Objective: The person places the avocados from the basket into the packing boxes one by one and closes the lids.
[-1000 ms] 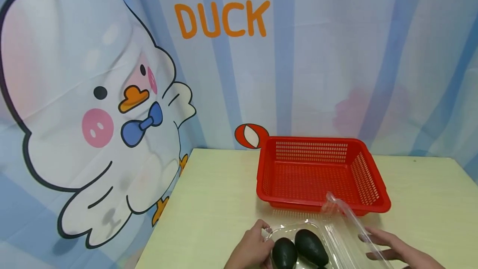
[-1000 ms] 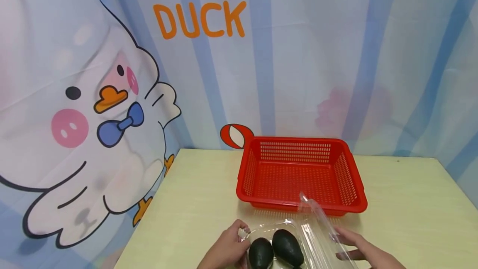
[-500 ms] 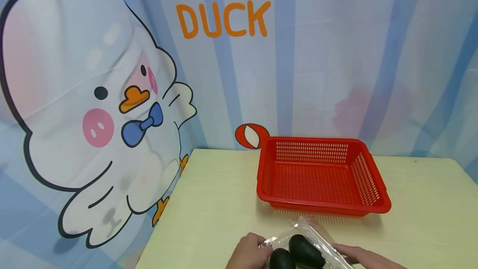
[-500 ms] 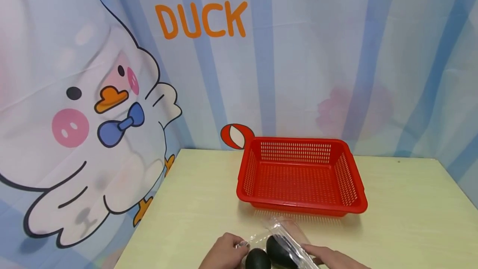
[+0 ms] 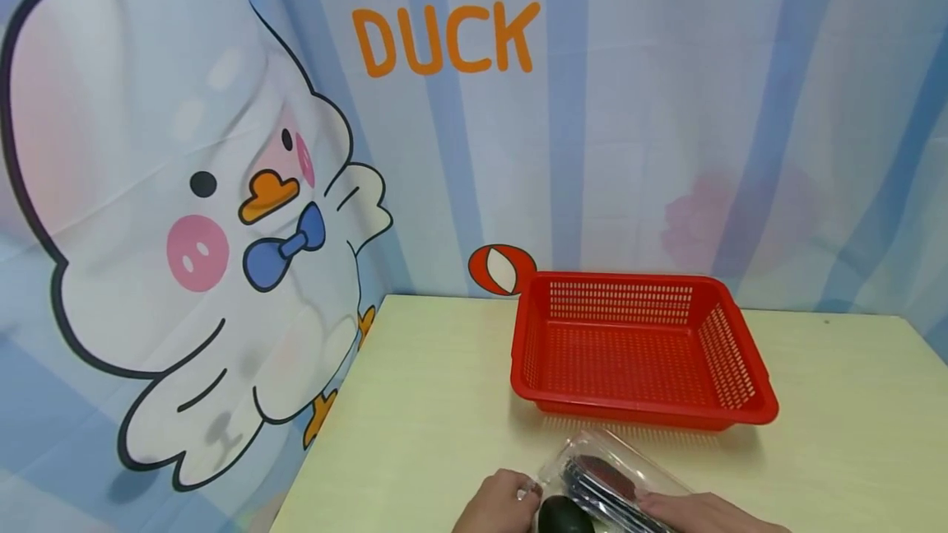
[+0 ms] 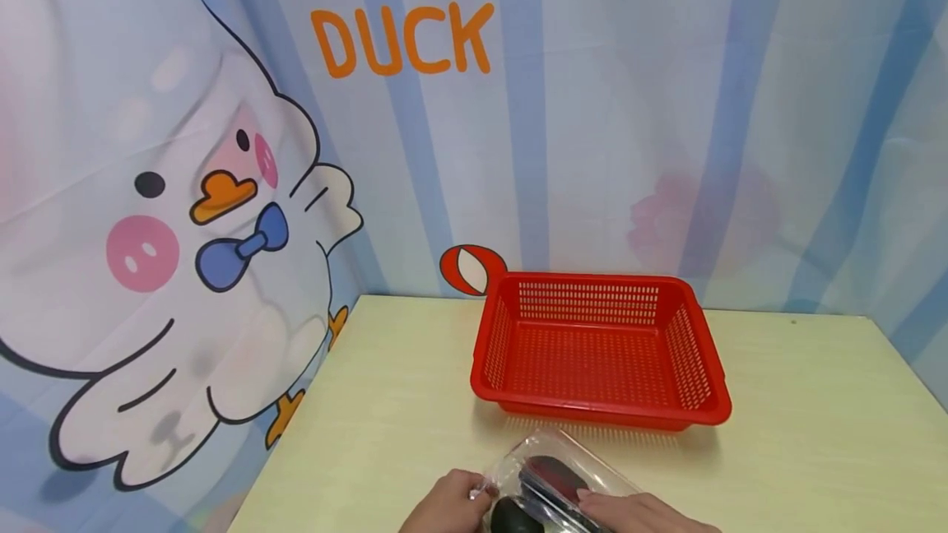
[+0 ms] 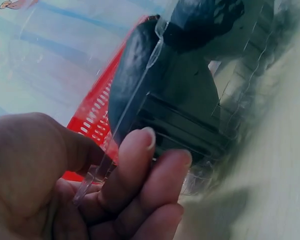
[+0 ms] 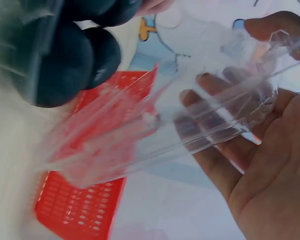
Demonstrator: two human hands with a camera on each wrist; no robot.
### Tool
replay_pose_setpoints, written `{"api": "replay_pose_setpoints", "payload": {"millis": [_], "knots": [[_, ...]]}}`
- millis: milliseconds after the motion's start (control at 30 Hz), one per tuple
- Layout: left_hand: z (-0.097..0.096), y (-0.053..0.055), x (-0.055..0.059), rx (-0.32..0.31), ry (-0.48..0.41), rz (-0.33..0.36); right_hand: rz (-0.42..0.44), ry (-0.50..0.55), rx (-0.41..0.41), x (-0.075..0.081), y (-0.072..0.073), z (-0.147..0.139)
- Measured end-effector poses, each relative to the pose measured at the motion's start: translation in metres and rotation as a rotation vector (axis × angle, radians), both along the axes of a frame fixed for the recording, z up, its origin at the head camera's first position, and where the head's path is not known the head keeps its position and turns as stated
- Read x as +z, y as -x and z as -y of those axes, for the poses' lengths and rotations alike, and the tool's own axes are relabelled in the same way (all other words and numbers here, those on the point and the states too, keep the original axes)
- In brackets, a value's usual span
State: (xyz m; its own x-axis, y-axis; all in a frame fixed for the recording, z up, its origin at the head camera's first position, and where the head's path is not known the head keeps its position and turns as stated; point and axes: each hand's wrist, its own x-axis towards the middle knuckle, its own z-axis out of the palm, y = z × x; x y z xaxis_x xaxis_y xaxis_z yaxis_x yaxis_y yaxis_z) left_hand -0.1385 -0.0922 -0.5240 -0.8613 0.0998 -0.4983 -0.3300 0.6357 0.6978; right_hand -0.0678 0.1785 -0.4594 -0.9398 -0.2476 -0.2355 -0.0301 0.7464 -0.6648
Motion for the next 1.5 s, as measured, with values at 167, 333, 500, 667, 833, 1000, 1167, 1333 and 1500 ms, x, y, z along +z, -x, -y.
{"api": "replay_pose_setpoints", "payload": {"millis": [167,333,500,667,833,1000,1167,1333,1500], "knots": [[-0.004,0.0,-0.003,0.031,-0.066,0.091,-0.565,-0.003,0.222,-0.006,-0.011,-0.01],[-0.002,-0.001,-0.004,0.022,-0.249,0.171,-0.586,-0.077,0.273,-0.015,-0.003,-0.02],[0.003,-0.003,-0.001,-0.008,-0.373,0.228,-0.646,-0.208,0.238,-0.028,0.004,-0.023],[0.005,-0.005,0.004,0.021,-0.346,0.221,-0.699,-0.23,0.188,-0.04,0.006,-0.025],[0.006,-0.008,0.013,0.103,-0.382,0.21,-0.733,-0.281,0.135,-0.047,0.005,-0.026],[0.009,-0.011,0.017,0.085,-0.369,0.191,-0.841,-0.31,0.085,-0.061,0.004,-0.026],[0.009,-0.011,0.016,0.036,-0.32,0.144,-0.901,-0.32,0.068,-0.076,0.003,-0.03],[0.009,-0.01,0.015,0.011,-0.327,0.14,-0.738,-0.277,-0.014,-0.086,-0.004,-0.032],[0.011,-0.009,0.014,-0.017,-0.373,0.168,-0.505,-0.213,-0.063,-0.101,-0.002,-0.042]]}}
